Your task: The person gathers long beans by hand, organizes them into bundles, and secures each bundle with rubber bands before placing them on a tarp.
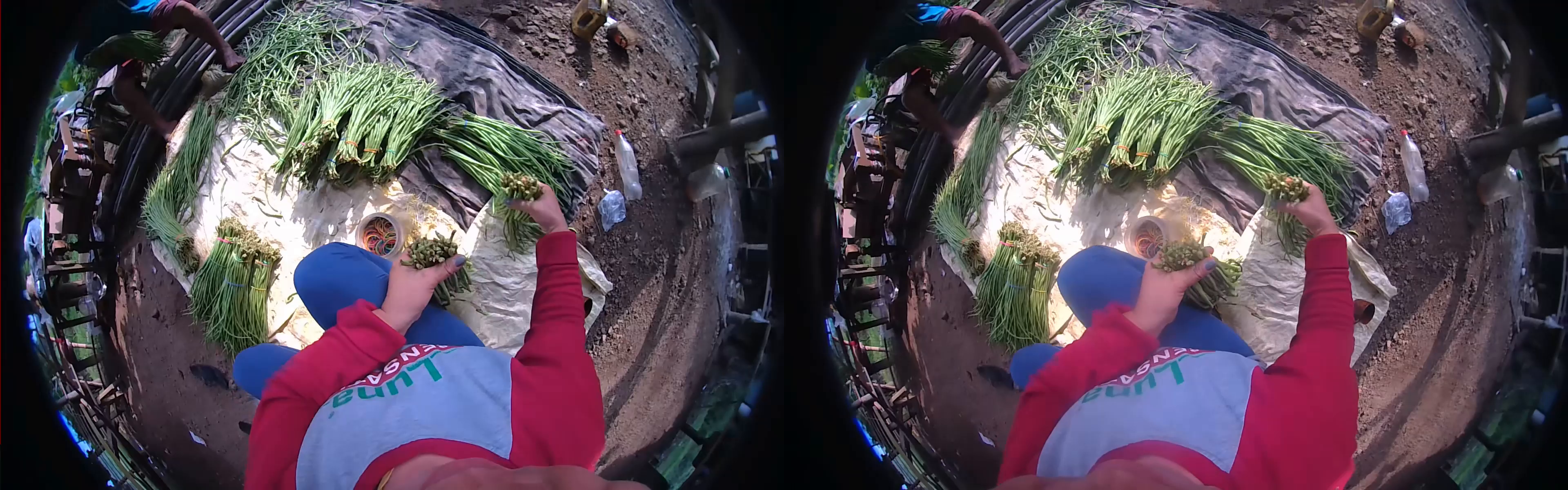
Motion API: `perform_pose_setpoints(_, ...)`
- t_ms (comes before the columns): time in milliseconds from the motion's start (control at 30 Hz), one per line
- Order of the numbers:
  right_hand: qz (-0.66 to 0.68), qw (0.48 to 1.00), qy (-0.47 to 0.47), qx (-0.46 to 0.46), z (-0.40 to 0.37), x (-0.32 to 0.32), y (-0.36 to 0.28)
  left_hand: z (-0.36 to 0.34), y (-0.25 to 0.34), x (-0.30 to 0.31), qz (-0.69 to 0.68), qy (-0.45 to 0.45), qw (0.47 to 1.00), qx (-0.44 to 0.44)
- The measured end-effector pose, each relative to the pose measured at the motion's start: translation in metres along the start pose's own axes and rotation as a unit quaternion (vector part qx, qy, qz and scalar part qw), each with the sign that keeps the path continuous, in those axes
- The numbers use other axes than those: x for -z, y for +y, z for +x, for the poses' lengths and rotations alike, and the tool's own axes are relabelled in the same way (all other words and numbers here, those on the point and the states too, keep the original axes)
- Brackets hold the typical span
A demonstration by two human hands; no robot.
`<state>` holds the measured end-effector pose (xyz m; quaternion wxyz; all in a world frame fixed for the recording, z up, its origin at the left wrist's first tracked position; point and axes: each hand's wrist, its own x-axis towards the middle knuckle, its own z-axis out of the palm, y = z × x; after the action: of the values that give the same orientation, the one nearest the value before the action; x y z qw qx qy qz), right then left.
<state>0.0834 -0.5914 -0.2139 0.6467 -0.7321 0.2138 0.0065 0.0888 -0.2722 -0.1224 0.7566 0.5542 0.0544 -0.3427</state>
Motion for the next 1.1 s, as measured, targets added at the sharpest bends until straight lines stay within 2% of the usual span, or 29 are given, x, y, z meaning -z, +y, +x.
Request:
perform_pose_setpoints(33, 0.040, 0.999, 0.007, 0.004, -0.020, 0.038, 0.004, -0.004, 0.000, -0.006, -0.004, -0.006, 1.000, -0.006)
perform_pose_setpoints(100, 0.082, 0.993, 0.002, 0.088, -0.074, 0.078, -0.038, -0.017, -0.002, -0.021, -0.051, -0.007, 0.998, -0.028)
perform_pose_setpoints(200, 0.113, 0.988, -0.017, 0.107, -0.133, 0.102, -0.105, -0.043, 0.005, -0.045, -0.090, -0.055, 0.994, -0.013)
perform_pose_setpoints(267, 0.120, 0.983, -0.029, 0.134, -0.159, 0.090, -0.152, -0.062, 0.020, -0.054, -0.105, -0.069, 0.992, -0.020)
perform_pose_setpoints(333, 0.115, 0.978, -0.109, 0.136, -0.168, 0.059, -0.195, -0.079, 0.041, -0.050, -0.157, -0.092, 0.983, 0.023)
perform_pose_setpoints(400, 0.077, 0.958, -0.210, 0.178, -0.158, 0.012, -0.225, -0.104, 0.067, -0.038, -0.185, -0.093, 0.978, 0.023)
perform_pose_setpoints(433, -0.028, 0.954, -0.256, 0.152, -0.154, -0.019, -0.248, -0.116, 0.074, -0.026, -0.214, -0.095, 0.972, 0.030)
perform_pose_setpoints(533, -0.113, 0.879, -0.442, 0.141, -0.128, -0.139, -0.263, -0.141, 0.068, 0.023, -0.250, -0.023, 0.967, -0.051)
perform_pose_setpoints(567, -0.108, 0.870, -0.461, 0.140, -0.114, -0.176, -0.249, -0.153, 0.065, 0.043, -0.286, 0.002, 0.956, -0.072)
perform_pose_setpoints(600, -0.057, 0.862, -0.488, 0.124, -0.114, -0.212, -0.250, -0.169, 0.063, 0.065, -0.341, 0.029, 0.938, -0.050)
perform_pose_setpoints(633, -0.060, 0.829, -0.542, 0.124, -0.104, -0.248, -0.241, -0.173, 0.044, 0.097, -0.357, 0.055, 0.930, -0.073)
perform_pose_setpoints(700, -0.106, 0.788, -0.599, 0.098, -0.112, -0.317, -0.234, -0.197, 0.023, 0.131, -0.367, 0.187, 0.901, -0.134)
perform_pose_setpoints(733, -0.181, 0.755, -0.629, 0.042, -0.094, -0.356, -0.205, -0.205, 0.011, 0.145, -0.410, 0.202, 0.876, -0.156)
perform_pose_setpoints(867, -0.277, 0.663, -0.695, 0.003, -0.118, -0.449, -0.170, -0.231, -0.060, 0.200, -0.444, 0.263, 0.835, -0.193)
perform_pose_setpoints(900, -0.287, 0.635, -0.718, -0.001, -0.123, -0.463, -0.156, -0.239, -0.074, 0.205, -0.433, 0.301, 0.828, -0.192)
perform_pose_setpoints(967, -0.282, 0.639, -0.714, 0.054, -0.131, -0.486, -0.124, -0.258, -0.096, 0.215, -0.428, 0.323, 0.812, -0.231)
perform_pose_setpoints(1033, -0.295, 0.609, -0.736, 0.017, -0.156, -0.488, -0.140, -0.284, -0.093, 0.221, -0.365, 0.453, 0.787, -0.204)
perform_pose_setpoints(1067, -0.274, 0.608, -0.744, 0.039, -0.164, -0.488, -0.142, -0.293, -0.099, 0.239, -0.249, 0.462, 0.824, -0.212)
perform_pose_setpoints(1100, -0.250, 0.609, -0.750, 0.060, -0.169, -0.489, -0.141, -0.299, -0.104, 0.253, -0.106, 0.508, 0.831, -0.200)
